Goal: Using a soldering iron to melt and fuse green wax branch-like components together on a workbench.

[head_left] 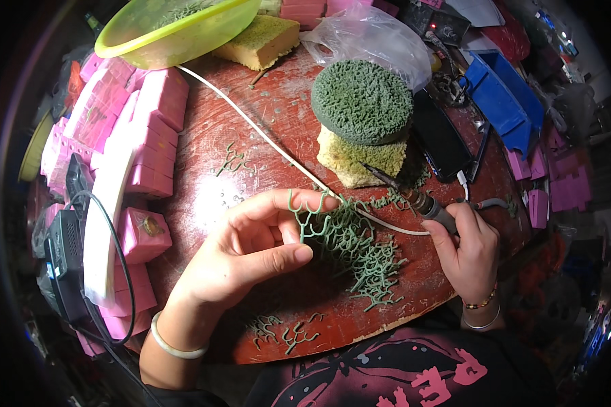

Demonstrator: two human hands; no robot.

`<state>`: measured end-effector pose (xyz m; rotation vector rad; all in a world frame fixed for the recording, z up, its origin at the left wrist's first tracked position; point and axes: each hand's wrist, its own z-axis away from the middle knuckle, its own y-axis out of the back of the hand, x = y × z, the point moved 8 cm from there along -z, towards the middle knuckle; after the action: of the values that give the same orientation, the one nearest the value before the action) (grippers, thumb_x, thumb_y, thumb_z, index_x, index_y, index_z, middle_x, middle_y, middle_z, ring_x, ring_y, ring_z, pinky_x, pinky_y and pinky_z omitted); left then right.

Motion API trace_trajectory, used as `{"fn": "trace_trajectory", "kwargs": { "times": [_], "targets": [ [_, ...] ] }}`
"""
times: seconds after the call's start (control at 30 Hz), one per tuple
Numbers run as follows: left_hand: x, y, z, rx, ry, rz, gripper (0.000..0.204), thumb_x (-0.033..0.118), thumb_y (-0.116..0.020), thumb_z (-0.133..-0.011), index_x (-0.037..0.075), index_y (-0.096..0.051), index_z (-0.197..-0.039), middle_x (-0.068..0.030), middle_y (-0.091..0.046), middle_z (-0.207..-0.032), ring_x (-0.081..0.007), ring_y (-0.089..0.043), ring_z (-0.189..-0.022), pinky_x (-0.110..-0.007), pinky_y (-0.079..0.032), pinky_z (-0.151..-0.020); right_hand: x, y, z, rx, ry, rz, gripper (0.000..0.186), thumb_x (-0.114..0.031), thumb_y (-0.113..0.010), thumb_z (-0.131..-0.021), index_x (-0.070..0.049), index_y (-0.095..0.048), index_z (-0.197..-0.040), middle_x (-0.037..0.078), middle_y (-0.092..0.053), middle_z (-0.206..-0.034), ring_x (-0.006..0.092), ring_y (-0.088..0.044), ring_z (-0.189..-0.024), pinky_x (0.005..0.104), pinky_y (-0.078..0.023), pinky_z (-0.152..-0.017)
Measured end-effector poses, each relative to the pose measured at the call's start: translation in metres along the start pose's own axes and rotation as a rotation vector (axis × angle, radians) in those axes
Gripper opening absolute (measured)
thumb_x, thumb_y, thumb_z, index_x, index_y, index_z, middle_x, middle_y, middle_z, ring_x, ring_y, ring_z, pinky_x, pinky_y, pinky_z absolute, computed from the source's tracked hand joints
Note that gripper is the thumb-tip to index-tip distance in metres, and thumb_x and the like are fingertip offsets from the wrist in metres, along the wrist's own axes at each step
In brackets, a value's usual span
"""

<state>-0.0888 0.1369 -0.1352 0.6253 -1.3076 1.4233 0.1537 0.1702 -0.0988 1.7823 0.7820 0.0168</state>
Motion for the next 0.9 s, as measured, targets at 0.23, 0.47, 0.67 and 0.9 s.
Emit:
{"fn": "trace_trajectory", "kwargs": {
  "times": [0.23,0.47,0.67,0.9],
  "targets": [
    [0.001,-0.002,-0.002,-0.04,-0.044,0.039,0.052,0.002,-0.07,-0.082,0.001,-0.053,-0.131,0.0065,-0.049,-0.073,-0.0024,-0.043,-0.067,-0.018,-0.033,-0.061,-0.001,0.0,0.0,0.007,0.002,0.012,0.026,-0.022,-0.073,-0.085,-0.004,-0.055,-0.085,0.011,-0.054,-0.066,0.032,-0.055,-0.054,0.0397,-0.042,-0.047],
    [0.0,-0.006,-0.003,-0.107,-0.009,0.335,0.061,-0.004,-0.068,-0.08,0.004,-0.044,-0.135,0.0047,-0.045,-0.073,-0.0069,-0.042,-0.065,-0.021,-0.033,-0.058,-0.002,0.001,0.0,-0.003,0.01,-0.002,0.026,-0.022,-0.074,-0.085,-0.004,-0.055,-0.086,0.011,-0.054,-0.066,0.0317,-0.055,-0.054,0.0394,-0.042,-0.048],
    [-0.002,-0.005,-0.004,-0.081,0.0,0.33,0.067,-0.003,-0.07,-0.075,0.005,-0.039,-0.135,-0.0035,-0.05,-0.083,-0.0146,-0.047,-0.065,-0.026,-0.034,-0.056,-0.002,0.011,0.003,0.12,0.048,-0.053,0.025,-0.019,-0.074,-0.084,-0.002,-0.056,-0.089,0.012,-0.054,-0.067,0.0306,-0.055,-0.053,0.0379,-0.041,-0.047],
    [-0.002,-0.005,-0.003,-0.069,0.004,0.298,0.065,-0.005,-0.07,-0.075,0.006,-0.04,-0.132,-0.0032,-0.051,-0.083,-0.0142,-0.048,-0.066,-0.026,-0.034,-0.056,-0.004,0.004,0.001,0.03,0.032,-0.037,0.025,-0.019,-0.074,-0.084,-0.003,-0.056,-0.089,0.012,-0.054,-0.067,0.0306,-0.054,-0.053,0.0377,-0.041,-0.047]
  ]
}}
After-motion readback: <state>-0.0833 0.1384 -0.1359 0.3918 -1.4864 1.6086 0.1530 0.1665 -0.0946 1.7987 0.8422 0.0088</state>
